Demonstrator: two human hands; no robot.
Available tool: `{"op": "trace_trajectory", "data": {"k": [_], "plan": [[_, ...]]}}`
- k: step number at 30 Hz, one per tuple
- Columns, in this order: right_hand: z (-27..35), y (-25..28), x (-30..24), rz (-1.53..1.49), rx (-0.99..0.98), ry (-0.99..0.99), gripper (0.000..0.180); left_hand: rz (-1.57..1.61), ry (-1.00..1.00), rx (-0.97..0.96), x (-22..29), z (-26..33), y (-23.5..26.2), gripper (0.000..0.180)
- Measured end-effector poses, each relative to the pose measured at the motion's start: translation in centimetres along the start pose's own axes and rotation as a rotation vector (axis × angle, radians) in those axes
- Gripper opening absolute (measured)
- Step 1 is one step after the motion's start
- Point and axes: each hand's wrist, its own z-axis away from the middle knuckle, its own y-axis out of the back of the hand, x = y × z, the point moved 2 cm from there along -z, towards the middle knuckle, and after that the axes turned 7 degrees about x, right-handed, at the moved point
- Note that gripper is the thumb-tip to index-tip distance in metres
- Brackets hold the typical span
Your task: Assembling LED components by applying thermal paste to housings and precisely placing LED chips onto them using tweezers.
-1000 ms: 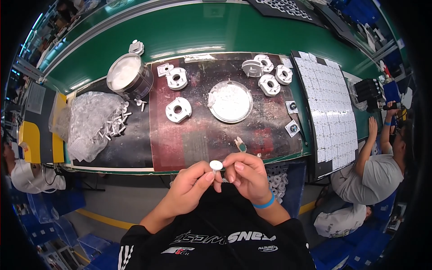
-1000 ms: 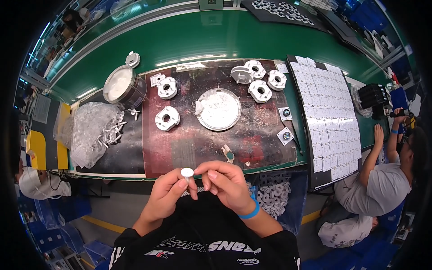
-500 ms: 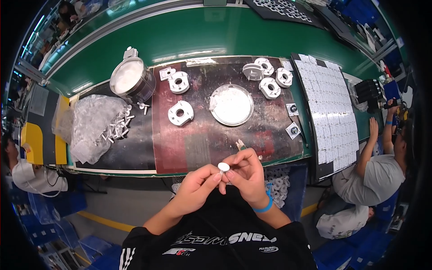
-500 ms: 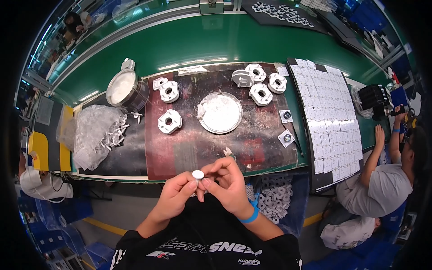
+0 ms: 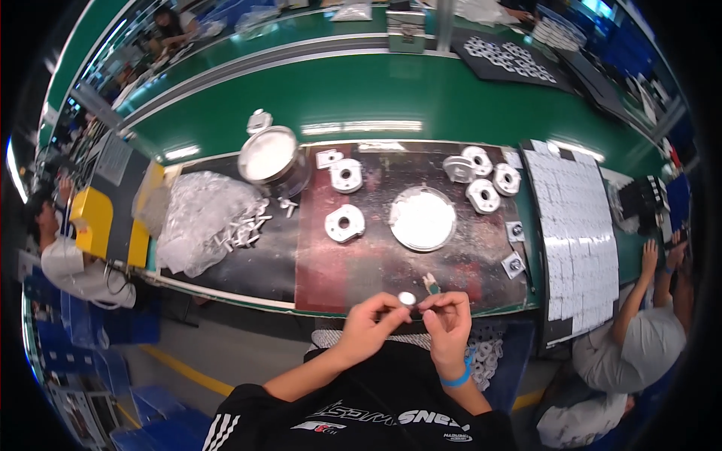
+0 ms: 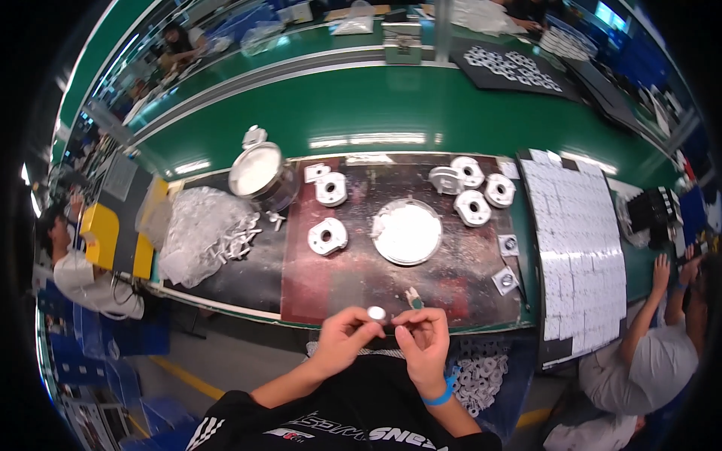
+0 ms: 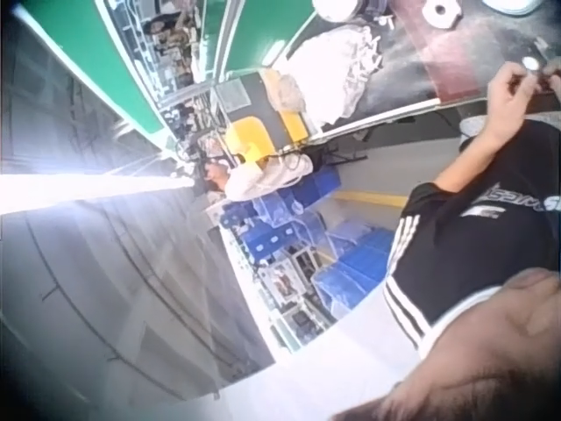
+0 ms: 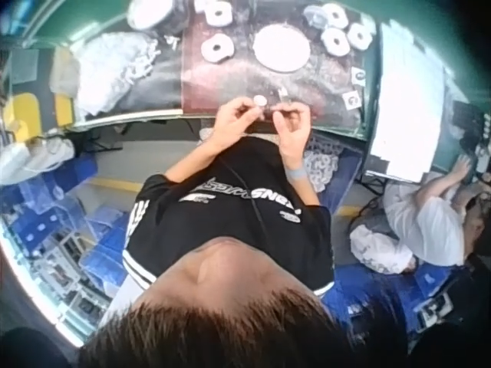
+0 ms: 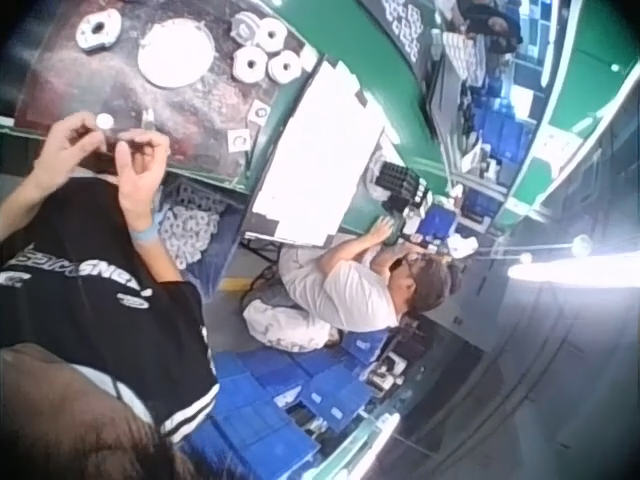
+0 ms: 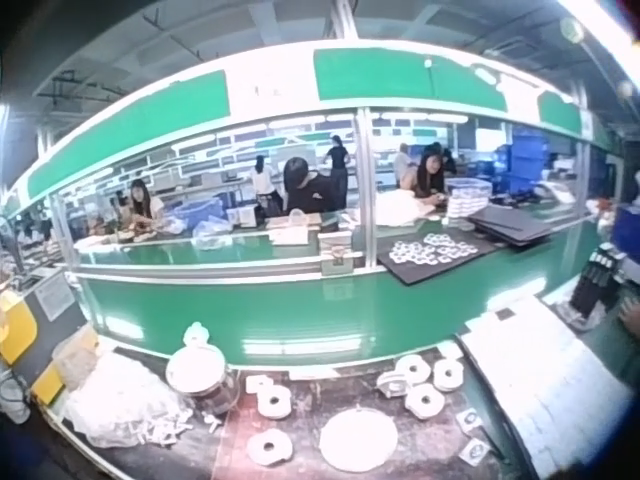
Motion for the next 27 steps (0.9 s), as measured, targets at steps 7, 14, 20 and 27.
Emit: {"op": "trace_trajectory", "data": {"k": [7,14,20,27], "plan": [[-5.6,8.1,-5.4,1.204,0.377,0.576,0.040,-0.814,-0.566,0.570,1.2,-3.4,7.7,0.010],[-9.2,11.8,-5.6,1.405,0.295,0.534,0.061,-1.119,-0.471,0.673,0.9,-3.8,13.9,0.010],[-9.5,10.3,-5.1,1.372,0.309,0.523,0.055,-1.156,-0.510,0.698,0.8,-4.2,14.1,0.011],[-6.9,2.3,-2.3,1.078,-0.128,0.510,0.055,-1.127,-0.571,0.734,1.0,-4.7,14.6,0.010]]}}
